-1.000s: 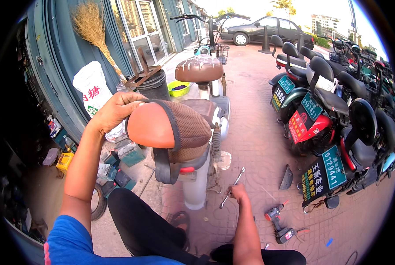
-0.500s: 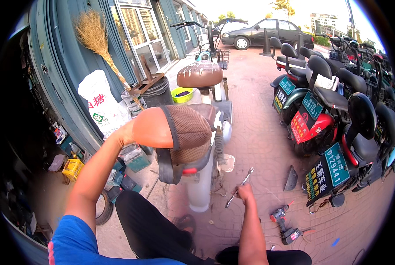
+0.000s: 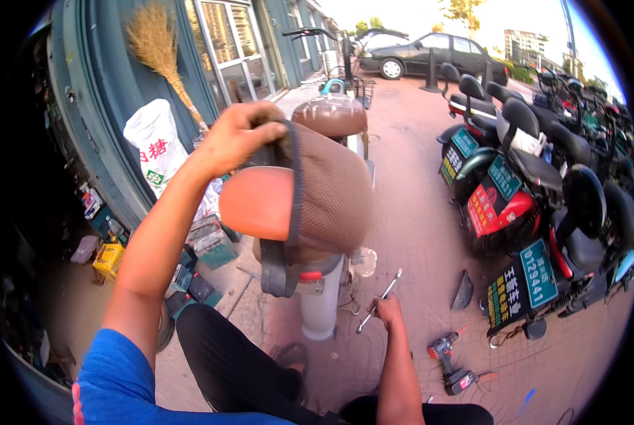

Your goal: The person unscrews bolts from a moped frame and removes a decorative cover using a drill and a wrench.

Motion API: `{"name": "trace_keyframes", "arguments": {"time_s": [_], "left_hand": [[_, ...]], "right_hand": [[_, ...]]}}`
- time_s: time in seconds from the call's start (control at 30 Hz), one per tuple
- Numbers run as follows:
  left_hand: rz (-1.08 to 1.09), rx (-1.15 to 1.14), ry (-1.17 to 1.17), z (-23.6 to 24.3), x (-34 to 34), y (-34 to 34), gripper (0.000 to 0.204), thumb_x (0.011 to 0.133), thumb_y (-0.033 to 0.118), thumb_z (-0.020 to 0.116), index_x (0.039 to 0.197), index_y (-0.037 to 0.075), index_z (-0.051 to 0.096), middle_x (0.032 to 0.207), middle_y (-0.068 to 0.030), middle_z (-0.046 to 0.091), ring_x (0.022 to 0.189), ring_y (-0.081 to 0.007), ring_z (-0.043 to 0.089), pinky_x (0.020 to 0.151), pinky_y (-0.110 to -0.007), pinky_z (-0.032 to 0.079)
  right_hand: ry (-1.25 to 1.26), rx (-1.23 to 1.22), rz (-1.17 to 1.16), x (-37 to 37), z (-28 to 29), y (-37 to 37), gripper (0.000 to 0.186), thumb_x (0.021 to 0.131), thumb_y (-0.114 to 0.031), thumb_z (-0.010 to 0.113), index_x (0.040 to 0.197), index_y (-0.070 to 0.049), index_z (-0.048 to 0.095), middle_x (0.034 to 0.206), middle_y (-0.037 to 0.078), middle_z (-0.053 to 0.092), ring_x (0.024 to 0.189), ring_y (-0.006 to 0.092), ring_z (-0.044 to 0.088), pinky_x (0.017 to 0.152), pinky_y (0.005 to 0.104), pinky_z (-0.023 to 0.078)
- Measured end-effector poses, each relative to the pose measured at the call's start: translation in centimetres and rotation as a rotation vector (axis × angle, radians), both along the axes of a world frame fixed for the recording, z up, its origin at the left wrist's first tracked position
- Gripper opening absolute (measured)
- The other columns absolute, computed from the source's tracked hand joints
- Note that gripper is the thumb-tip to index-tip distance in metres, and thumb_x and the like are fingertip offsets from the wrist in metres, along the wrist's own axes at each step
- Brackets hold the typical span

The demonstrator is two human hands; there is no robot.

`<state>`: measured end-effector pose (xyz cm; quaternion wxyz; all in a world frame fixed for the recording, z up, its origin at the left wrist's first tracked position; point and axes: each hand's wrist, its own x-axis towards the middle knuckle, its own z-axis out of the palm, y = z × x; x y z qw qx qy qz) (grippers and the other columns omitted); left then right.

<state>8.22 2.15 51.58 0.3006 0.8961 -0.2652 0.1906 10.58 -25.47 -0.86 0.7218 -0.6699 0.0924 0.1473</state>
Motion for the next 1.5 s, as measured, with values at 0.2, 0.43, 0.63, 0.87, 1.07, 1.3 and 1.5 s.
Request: {"name": "trace_keyframes", "arguments": {"time_s": [0.2, 0.43, 0.63, 0.87, 1.07, 1.3, 1.5], "left_hand": [[0.156, 0.166, -0.915, -5.6, -6.1, 3.8, 0.030, 0.077, -0.012, 0.065, 0.103, 0.002, 0.061, 0.097, -0.0128, 0.068, 0.092, -0.0268, 0.069, 0.082, -0.034, 0.054], [0.381, 0.094, -0.941, -11.3, -7.4, 5.9, 0.029, 0.080, -0.011, 0.074, 0.099, 0.003, 0.056, 0.102, -0.0125, 0.064, 0.091, -0.0187, 0.062, 0.077, -0.026, 0.051], [0.257, -0.251, -0.679, -13.9, -6.5, 6.5, 0.038, 0.083, 0.009, 0.082, 0.104, 0.001, 0.051, 0.109, -0.0076, 0.052, 0.100, -0.0178, 0.056, 0.091, -0.028, 0.044], [0.278, -0.104, -0.546, -16.2, -9.5, 4.7, 0.020, 0.086, -0.008, 0.061, 0.104, -0.001, 0.055, 0.102, -0.0067, 0.051, 0.088, -0.0161, 0.054, 0.081, -0.025, 0.044], [0.081, -0.172, -0.517, -14.5, -15.1, 4.9, 0.012, 0.094, -0.001, 0.056, 0.106, -0.003, 0.057, 0.097, -0.0144, 0.060, 0.087, -0.0190, 0.058, 0.076, -0.031, 0.052], [0.109, 0.070, -0.335, -4.5, -4.3, -1.8, 0.043, 0.106, 0.031, 0.046, 0.127, -0.001, 0.066, 0.126, -0.0166, 0.066, 0.118, -0.0257, 0.062, 0.104, -0.038, 0.046], [0.256, -0.355, -0.169, -7.6, -5.8, -5.1, 0.036, 0.105, 0.025, 0.052, 0.117, -0.005, 0.069, 0.111, -0.0144, 0.070, 0.105, -0.0229, 0.067, 0.100, -0.034, 0.048]], "right_hand": [[0.015, 0.010, -0.035, 0.0, -3.0, -1.3, 0.015, 0.093, -0.006, 0.057, 0.105, 0.003, 0.056, 0.083, 0.014, 0.067, 0.070, 0.0264, 0.072, 0.055, 0.0342, 0.057], [0.015, 0.008, -0.007, 0.4, -4.1, -0.5, 0.016, 0.092, -0.005, 0.056, 0.105, 0.004, 0.056, 0.083, 0.015, 0.067, 0.069, 0.0251, 0.072, 0.053, 0.0333, 0.056], [-0.041, 0.008, 0.016, 0.3, -4.6, 0.9, 0.015, 0.091, -0.005, 0.057, 0.102, 0.004, 0.056, 0.083, 0.014, 0.066, 0.069, 0.0248, 0.072, 0.054, 0.0335, 0.056], [-0.104, -0.179, -0.021, 0.8, -7.4, -1.8, 0.020, 0.090, -0.010, 0.060, 0.103, 0.005, 0.056, 0.087, 0.017, 0.069, 0.068, 0.0239, 0.072, 0.058, 0.0366, 0.057], [-0.213, -0.691, 0.137, -1.2, -5.5, 0.7, 0.031, 0.085, -0.006, 0.055, 0.111, 0.009, 0.060, 0.103, 0.034, 0.068, 0.102, 0.0473, 0.067, 0.089, 0.0501, 0.054], [-0.180, -0.789, 0.331, -1.4, -8.4, 2.0, 0.028, 0.085, -0.006, 0.052, 0.109, 0.007, 0.057, 0.109, 0.034, 0.067, 0.106, 0.0478, 0.065, 0.092, 0.0505, 0.053], [-0.409, -0.872, 0.193, 0.4, -12.1, 4.6, 0.023, 0.088, -0.002, 0.048, 0.108, 0.005, 0.058, 0.102, 0.031, 0.068, 0.098, 0.0461, 0.067, 0.087, 0.0511, 0.054]]}}
